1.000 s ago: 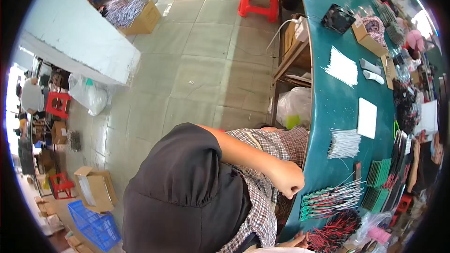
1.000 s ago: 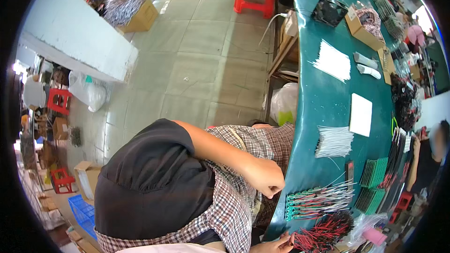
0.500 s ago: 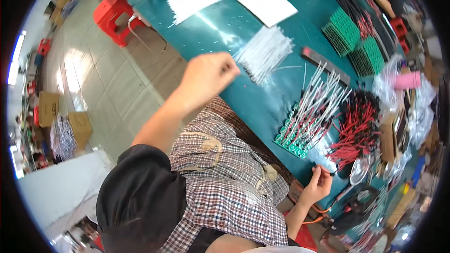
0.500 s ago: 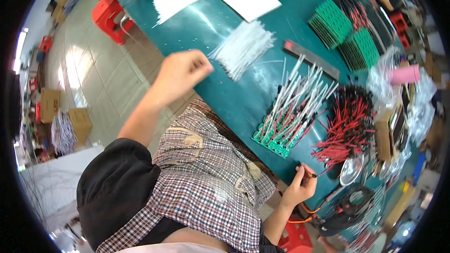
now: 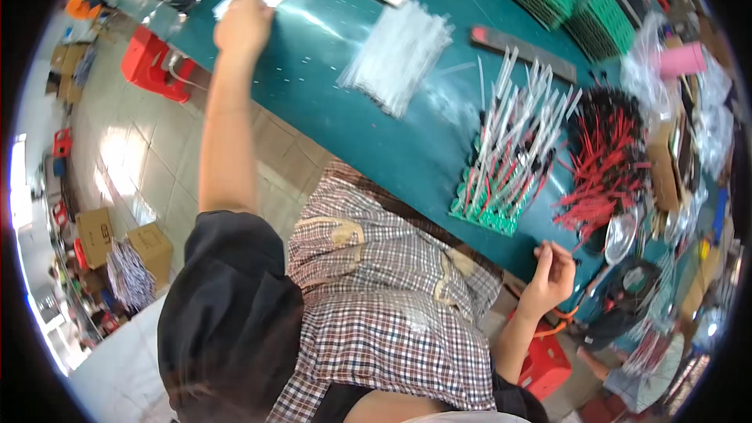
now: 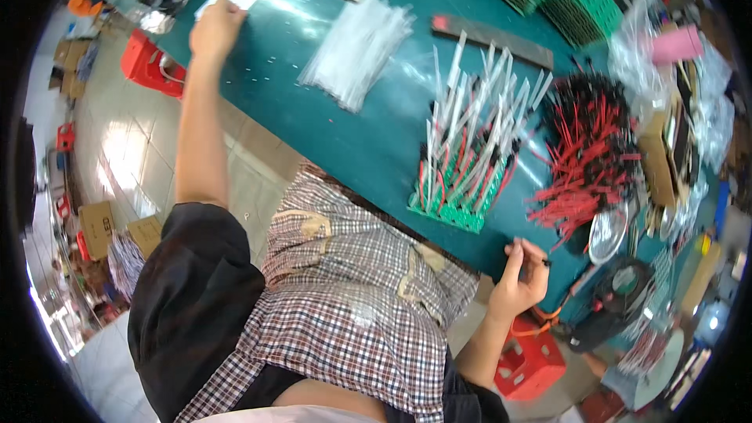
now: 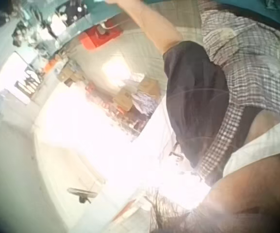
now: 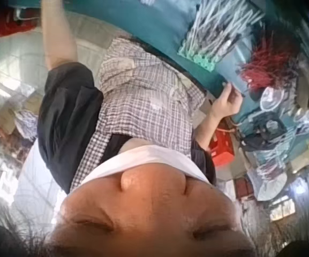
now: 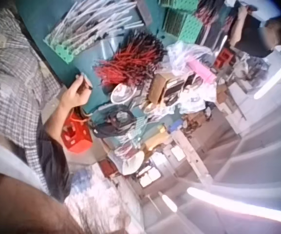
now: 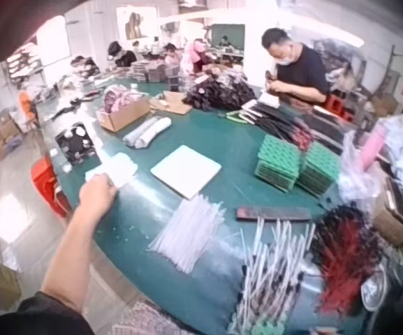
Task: Attaching wires and cable ties to LED circuit boards on an assembly line.
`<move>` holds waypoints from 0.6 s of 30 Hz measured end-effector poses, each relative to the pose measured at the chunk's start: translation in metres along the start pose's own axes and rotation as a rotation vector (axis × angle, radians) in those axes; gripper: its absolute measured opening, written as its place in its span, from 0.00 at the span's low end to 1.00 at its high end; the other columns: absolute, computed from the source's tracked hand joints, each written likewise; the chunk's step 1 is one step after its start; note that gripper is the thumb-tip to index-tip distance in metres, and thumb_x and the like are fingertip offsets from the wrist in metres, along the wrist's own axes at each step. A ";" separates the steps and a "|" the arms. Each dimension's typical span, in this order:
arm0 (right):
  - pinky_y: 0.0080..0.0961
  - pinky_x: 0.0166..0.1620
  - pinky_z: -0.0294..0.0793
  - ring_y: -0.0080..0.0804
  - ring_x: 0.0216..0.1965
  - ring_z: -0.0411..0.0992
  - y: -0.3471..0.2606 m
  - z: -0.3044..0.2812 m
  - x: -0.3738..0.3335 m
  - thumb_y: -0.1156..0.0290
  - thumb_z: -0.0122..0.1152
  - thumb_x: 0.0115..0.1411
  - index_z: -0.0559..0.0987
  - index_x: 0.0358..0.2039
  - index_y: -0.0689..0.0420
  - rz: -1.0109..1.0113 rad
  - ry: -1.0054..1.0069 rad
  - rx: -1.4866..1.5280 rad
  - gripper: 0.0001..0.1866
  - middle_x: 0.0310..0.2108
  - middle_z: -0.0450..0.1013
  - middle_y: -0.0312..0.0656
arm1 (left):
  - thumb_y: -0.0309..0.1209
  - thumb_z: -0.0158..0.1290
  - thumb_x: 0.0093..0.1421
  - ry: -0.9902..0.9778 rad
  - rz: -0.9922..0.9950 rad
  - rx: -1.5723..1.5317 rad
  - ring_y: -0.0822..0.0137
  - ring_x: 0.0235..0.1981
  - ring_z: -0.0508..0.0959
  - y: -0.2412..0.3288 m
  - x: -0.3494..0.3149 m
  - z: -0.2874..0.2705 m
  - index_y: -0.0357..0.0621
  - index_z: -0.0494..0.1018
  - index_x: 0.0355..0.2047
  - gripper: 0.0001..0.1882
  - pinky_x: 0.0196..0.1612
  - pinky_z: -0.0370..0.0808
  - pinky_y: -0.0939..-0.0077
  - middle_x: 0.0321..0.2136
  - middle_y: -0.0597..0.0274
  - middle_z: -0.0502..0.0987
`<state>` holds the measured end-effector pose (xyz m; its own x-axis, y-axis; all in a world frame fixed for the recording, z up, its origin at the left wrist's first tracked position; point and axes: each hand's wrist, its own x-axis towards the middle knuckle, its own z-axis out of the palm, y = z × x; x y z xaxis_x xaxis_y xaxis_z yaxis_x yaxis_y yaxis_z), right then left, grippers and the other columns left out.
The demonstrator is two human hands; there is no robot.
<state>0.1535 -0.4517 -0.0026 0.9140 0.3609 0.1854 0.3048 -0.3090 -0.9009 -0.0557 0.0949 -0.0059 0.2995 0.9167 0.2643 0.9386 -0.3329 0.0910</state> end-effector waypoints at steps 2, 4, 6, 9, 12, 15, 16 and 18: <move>0.22 0.41 0.78 0.27 0.34 0.77 -0.010 0.003 0.003 0.84 0.58 0.63 0.78 0.39 0.68 0.050 0.007 -0.024 0.05 0.36 0.77 0.43 | 0.45 0.56 0.61 -0.254 -0.013 -0.209 0.58 0.36 0.83 -0.037 0.023 0.002 0.46 0.80 0.39 0.17 0.40 0.77 0.62 0.33 0.51 0.82; 0.21 0.42 0.78 0.26 0.34 0.78 -0.017 0.013 0.008 0.84 0.60 0.63 0.78 0.40 0.67 0.084 0.022 0.021 0.05 0.35 0.78 0.42 | 0.48 0.58 0.60 -0.283 0.118 -0.204 0.64 0.35 0.82 -0.087 0.045 0.018 0.45 0.80 0.41 0.19 0.40 0.75 0.66 0.31 0.54 0.83; 0.20 0.42 0.78 0.25 0.34 0.78 -0.015 0.019 0.011 0.84 0.61 0.62 0.79 0.39 0.66 0.109 0.027 0.023 0.05 0.34 0.79 0.40 | 0.48 0.56 0.62 -0.304 0.149 -0.182 0.59 0.37 0.83 -0.092 0.054 0.022 0.44 0.80 0.41 0.20 0.41 0.75 0.65 0.33 0.54 0.83; 0.18 0.41 0.77 0.25 0.36 0.79 -0.010 0.013 0.017 0.84 0.62 0.61 0.78 0.38 0.67 0.139 -0.048 -0.077 0.05 0.35 0.79 0.41 | 0.48 0.53 0.63 -0.242 0.261 -0.059 0.52 0.38 0.82 -0.050 0.044 0.007 0.43 0.79 0.41 0.20 0.42 0.75 0.63 0.34 0.51 0.82; 0.18 0.40 0.78 0.25 0.35 0.80 -0.017 0.011 0.015 0.84 0.63 0.60 0.77 0.38 0.68 0.084 -0.027 -0.019 0.06 0.34 0.79 0.43 | 0.48 0.50 0.65 -0.214 0.264 0.063 0.47 0.41 0.81 -0.039 0.037 0.004 0.44 0.78 0.42 0.20 0.43 0.75 0.60 0.37 0.49 0.81; 0.21 0.38 0.80 0.27 0.31 0.80 -0.048 0.023 0.012 0.86 0.63 0.59 0.77 0.37 0.67 0.274 -0.085 0.242 0.06 0.32 0.79 0.45 | 0.48 0.48 0.66 -0.069 0.285 0.135 0.49 0.44 0.80 -0.038 0.032 0.003 0.45 0.78 0.43 0.20 0.44 0.75 0.60 0.41 0.50 0.80; 0.21 0.39 0.80 0.28 0.32 0.80 -0.051 0.027 0.009 0.86 0.63 0.59 0.77 0.37 0.68 0.289 -0.143 0.268 0.06 0.33 0.79 0.45 | 0.48 0.48 0.66 -0.073 0.288 0.135 0.49 0.44 0.80 -0.033 0.029 0.001 0.45 0.78 0.43 0.20 0.44 0.75 0.60 0.41 0.50 0.80; 0.21 0.40 0.80 0.27 0.34 0.79 -0.054 0.040 0.006 0.86 0.64 0.58 0.78 0.36 0.67 0.292 -0.242 0.315 0.06 0.34 0.79 0.44 | 0.49 0.47 0.66 -0.031 0.211 0.120 0.50 0.43 0.80 -0.023 0.023 -0.004 0.45 0.79 0.43 0.21 0.44 0.75 0.61 0.40 0.53 0.82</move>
<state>0.1316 -0.3976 0.0318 0.8493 0.5046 -0.1552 -0.0845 -0.1603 -0.9835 -0.0712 0.1230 0.0016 0.4949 0.8364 0.2356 0.8675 -0.4911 -0.0787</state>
